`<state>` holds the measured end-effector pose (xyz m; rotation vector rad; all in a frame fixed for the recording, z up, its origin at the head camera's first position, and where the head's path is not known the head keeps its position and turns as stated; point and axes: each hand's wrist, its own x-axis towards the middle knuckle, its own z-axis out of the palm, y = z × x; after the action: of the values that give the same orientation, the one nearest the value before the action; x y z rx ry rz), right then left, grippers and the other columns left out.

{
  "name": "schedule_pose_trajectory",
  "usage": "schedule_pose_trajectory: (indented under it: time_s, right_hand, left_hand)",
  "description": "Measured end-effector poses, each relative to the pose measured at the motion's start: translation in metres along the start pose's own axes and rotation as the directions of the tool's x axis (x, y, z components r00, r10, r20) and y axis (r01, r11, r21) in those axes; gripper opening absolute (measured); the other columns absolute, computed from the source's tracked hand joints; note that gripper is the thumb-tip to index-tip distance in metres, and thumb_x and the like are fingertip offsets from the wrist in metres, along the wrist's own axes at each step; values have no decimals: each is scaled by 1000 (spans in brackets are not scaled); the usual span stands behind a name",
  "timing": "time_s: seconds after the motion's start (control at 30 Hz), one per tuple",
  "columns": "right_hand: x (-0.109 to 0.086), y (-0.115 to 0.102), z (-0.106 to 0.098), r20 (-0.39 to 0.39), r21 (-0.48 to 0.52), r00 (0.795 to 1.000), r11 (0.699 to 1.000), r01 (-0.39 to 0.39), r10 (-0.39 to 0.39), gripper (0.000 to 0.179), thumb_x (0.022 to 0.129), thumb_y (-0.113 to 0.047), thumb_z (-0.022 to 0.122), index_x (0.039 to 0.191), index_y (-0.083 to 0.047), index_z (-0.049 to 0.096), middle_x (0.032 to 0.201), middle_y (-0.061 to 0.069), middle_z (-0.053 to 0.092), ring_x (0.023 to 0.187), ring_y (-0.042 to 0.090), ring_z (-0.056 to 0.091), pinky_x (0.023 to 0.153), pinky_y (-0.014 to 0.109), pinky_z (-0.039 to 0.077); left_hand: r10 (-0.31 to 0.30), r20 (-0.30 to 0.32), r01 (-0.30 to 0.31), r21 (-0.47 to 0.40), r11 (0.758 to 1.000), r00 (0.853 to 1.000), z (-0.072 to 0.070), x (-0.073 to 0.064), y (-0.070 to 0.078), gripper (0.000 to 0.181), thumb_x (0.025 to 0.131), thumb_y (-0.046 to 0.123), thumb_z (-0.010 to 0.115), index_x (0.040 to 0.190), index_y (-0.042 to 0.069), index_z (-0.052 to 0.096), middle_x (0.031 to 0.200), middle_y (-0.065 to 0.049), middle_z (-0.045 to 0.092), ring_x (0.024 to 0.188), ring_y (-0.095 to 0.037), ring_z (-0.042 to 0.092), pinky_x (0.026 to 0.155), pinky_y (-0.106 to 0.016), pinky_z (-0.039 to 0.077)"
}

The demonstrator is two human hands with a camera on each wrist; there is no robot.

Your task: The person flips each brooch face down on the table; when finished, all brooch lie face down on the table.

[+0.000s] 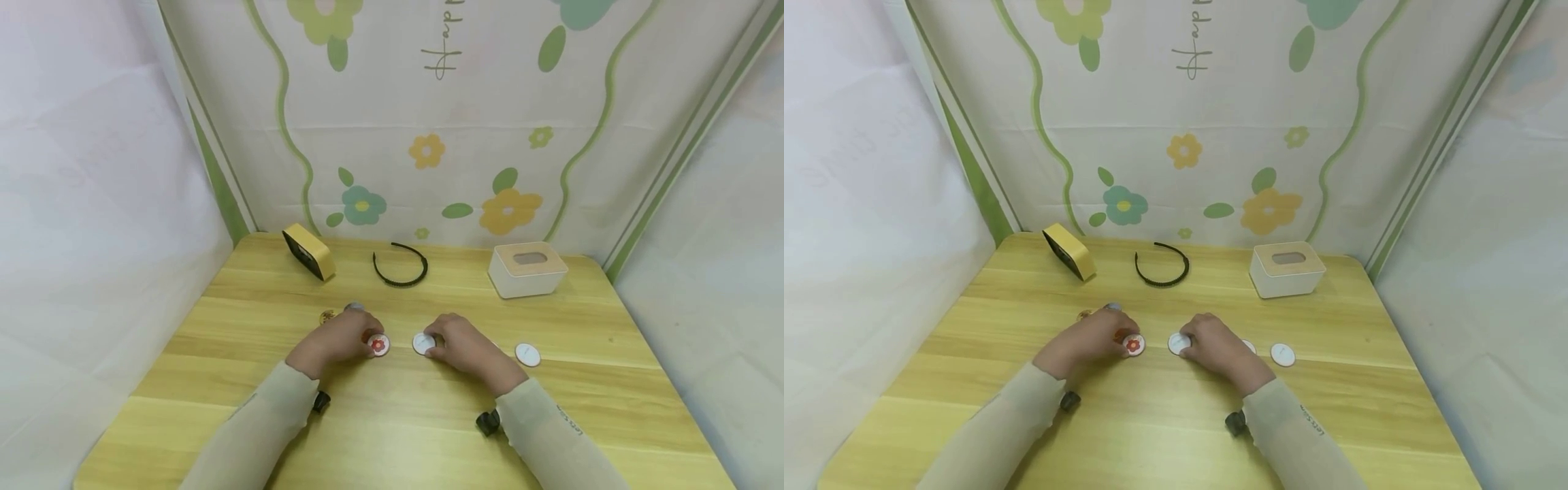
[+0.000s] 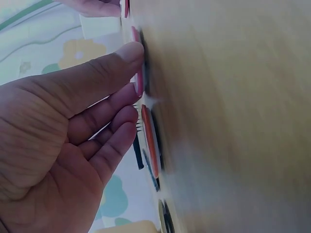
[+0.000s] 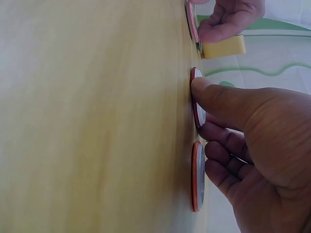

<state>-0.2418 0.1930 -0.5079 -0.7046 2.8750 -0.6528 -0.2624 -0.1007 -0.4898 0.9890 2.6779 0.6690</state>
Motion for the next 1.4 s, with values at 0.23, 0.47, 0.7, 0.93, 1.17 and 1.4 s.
schedule_pose_trajectory:
  time_s: [0.23,0.47,0.7,0.93,1.17,1.4]
  right_hand:
    - [0,-1,-1,-1,3,1000,1000,-1,1,40,95,-24,88,128,-5,78,122,7,76,117,25,68,107,46,56]
    - [0,-1,0,-7,4,1000,1000,1,-1,41,94,-24,88,128,-4,78,123,8,76,119,26,68,108,47,55]
    - [-1,0,0,-16,3,1000,1000,-2,2,43,93,-28,90,128,-5,78,123,7,76,119,26,68,109,47,55]
    - [7,-6,1,-61,-13,995,996,84,-85,48,92,-31,90,130,-5,76,126,9,75,122,28,67,110,49,55]
    - [24,-26,13,-33,-23,989,989,145,-146,38,95,-27,87,127,-8,77,125,5,76,122,26,65,108,45,55]
    - [35,-42,21,-64,-87,973,973,214,-220,20,97,-21,86,113,-10,82,108,2,79,106,23,66,98,42,56]
  left_hand:
    - [-30,-1,30,-58,998,1000,4,14,4,13,92,12,88,98,17,79,83,10,66,80,-12,55,82,-35,48]
    - [-35,-9,35,-38,999,999,6,22,7,11,93,15,87,93,18,77,80,7,62,77,-10,52,75,-32,48]
    - [-64,-14,63,-45,997,998,7,25,6,11,94,16,88,101,18,79,89,4,70,82,-13,56,79,-34,51]
    - [-100,-27,98,-56,994,995,8,25,5,17,92,18,90,101,18,76,88,4,67,84,-14,58,80,-35,50]
    - [-110,-24,108,-59,992,994,9,25,4,13,94,21,89,101,18,78,92,6,70,87,-15,60,84,-38,53]
    - [-105,-20,104,-30,994,994,8,25,4,8,94,23,88,101,22,84,104,8,80,105,-17,69,106,-47,53]
